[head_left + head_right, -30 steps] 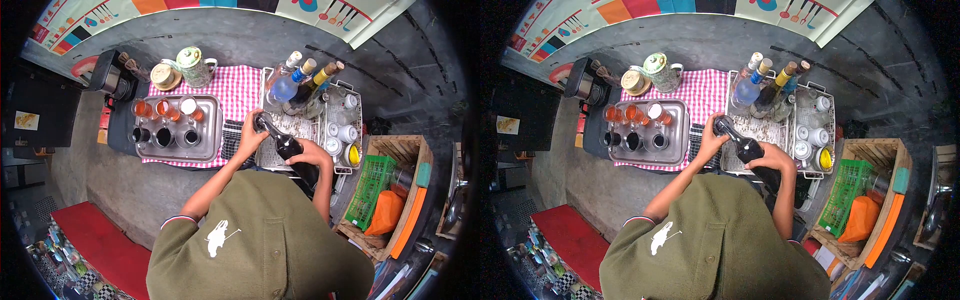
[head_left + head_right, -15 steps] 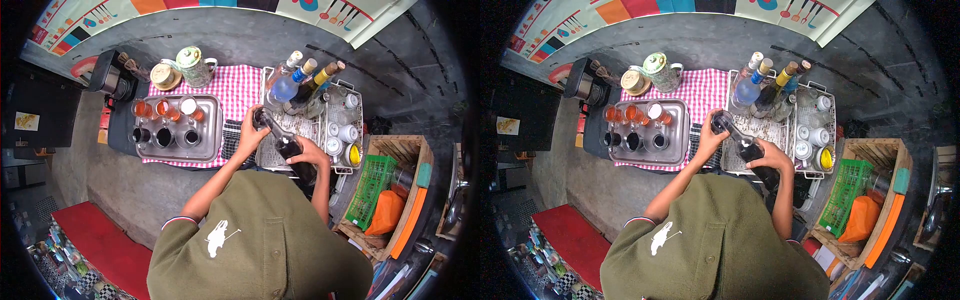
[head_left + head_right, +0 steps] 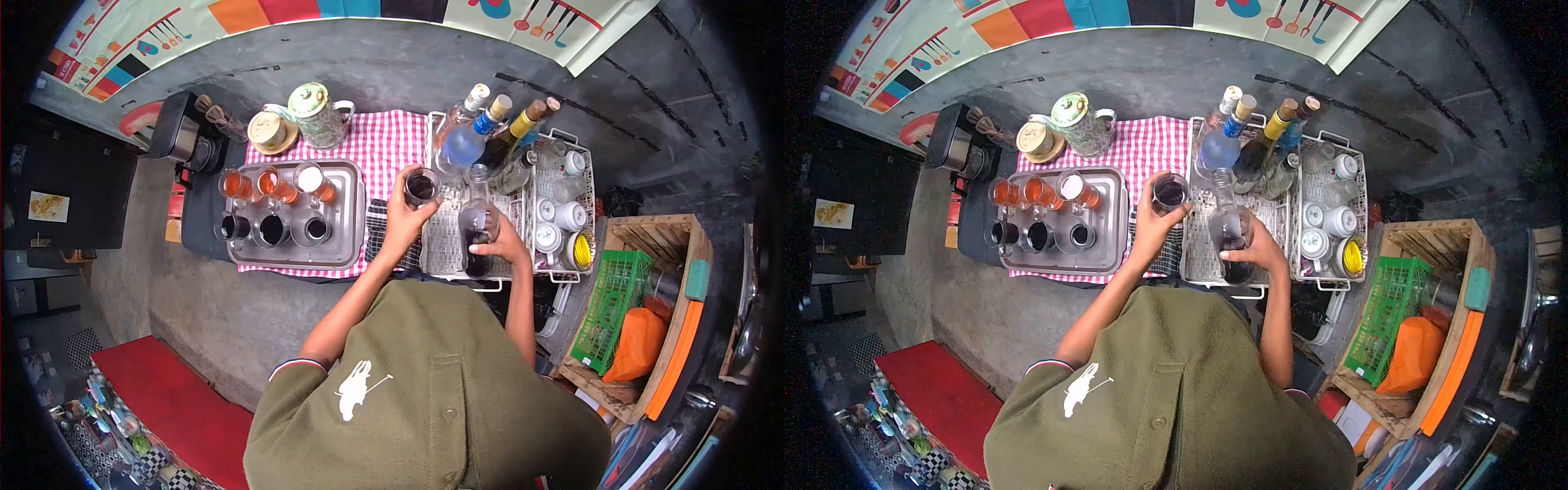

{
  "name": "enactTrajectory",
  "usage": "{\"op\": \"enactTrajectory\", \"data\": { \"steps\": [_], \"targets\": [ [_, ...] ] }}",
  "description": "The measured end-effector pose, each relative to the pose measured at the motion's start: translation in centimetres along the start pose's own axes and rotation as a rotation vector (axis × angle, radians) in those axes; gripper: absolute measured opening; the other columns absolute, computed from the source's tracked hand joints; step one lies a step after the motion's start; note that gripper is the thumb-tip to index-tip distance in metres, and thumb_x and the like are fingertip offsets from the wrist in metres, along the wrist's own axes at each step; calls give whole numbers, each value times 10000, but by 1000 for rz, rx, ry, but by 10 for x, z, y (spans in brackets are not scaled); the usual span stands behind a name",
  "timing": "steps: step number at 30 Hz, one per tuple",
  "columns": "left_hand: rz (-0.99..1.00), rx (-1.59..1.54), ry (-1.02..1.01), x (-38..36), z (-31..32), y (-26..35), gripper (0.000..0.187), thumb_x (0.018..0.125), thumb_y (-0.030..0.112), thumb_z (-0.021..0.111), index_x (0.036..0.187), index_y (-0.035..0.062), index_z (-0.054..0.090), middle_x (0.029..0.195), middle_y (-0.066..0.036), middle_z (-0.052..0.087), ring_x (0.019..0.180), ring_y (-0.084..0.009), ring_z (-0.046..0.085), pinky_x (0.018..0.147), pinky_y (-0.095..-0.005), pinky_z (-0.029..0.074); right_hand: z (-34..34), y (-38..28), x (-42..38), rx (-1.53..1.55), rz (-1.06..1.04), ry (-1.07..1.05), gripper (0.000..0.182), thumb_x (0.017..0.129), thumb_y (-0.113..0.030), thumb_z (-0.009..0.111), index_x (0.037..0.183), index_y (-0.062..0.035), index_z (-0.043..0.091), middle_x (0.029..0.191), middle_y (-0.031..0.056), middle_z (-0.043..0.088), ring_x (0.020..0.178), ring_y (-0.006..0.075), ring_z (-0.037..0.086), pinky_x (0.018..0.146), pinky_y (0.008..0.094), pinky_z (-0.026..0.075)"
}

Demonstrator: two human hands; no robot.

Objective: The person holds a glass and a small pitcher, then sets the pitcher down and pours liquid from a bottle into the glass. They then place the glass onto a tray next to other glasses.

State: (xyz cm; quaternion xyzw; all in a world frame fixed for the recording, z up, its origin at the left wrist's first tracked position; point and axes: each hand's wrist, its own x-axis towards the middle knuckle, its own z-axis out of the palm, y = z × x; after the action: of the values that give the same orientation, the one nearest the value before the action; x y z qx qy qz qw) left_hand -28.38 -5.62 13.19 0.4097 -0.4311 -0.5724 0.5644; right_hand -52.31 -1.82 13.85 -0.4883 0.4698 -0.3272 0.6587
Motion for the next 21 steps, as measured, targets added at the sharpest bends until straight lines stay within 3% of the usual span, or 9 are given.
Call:
{"op": "enactTrajectory", "data": {
  "steps": [7,11,21],
  "targets": [
    [57,48,36,1,-9,3,646,771,-2,763,1342,14,463,1213,-86,565,1088,-146,582,965,-299,479,1,32,22,26,-149,123,871,677,-56,865,1423,-26,415,1317,99,567,1237,223,546,1072,383,428],
    [65,45,37,-2,-13,3,621,820,-28,755,1357,33,449,1162,-61,597,1075,-134,601,933,-285,502,-2,50,37,26,-184,140,881,677,-63,876,1424,-33,409,1358,105,541,1261,238,532,1084,375,424],
    [62,54,30,-8,-16,4,643,808,-48,746,1363,42,436,1193,-64,568,1107,-141,585,955,-295,502,2,81,44,-93,-97,264,1162,628,-187,942,1516,65,236,1417,211,474,1303,303,505,1099,407,414]
  ]
}}
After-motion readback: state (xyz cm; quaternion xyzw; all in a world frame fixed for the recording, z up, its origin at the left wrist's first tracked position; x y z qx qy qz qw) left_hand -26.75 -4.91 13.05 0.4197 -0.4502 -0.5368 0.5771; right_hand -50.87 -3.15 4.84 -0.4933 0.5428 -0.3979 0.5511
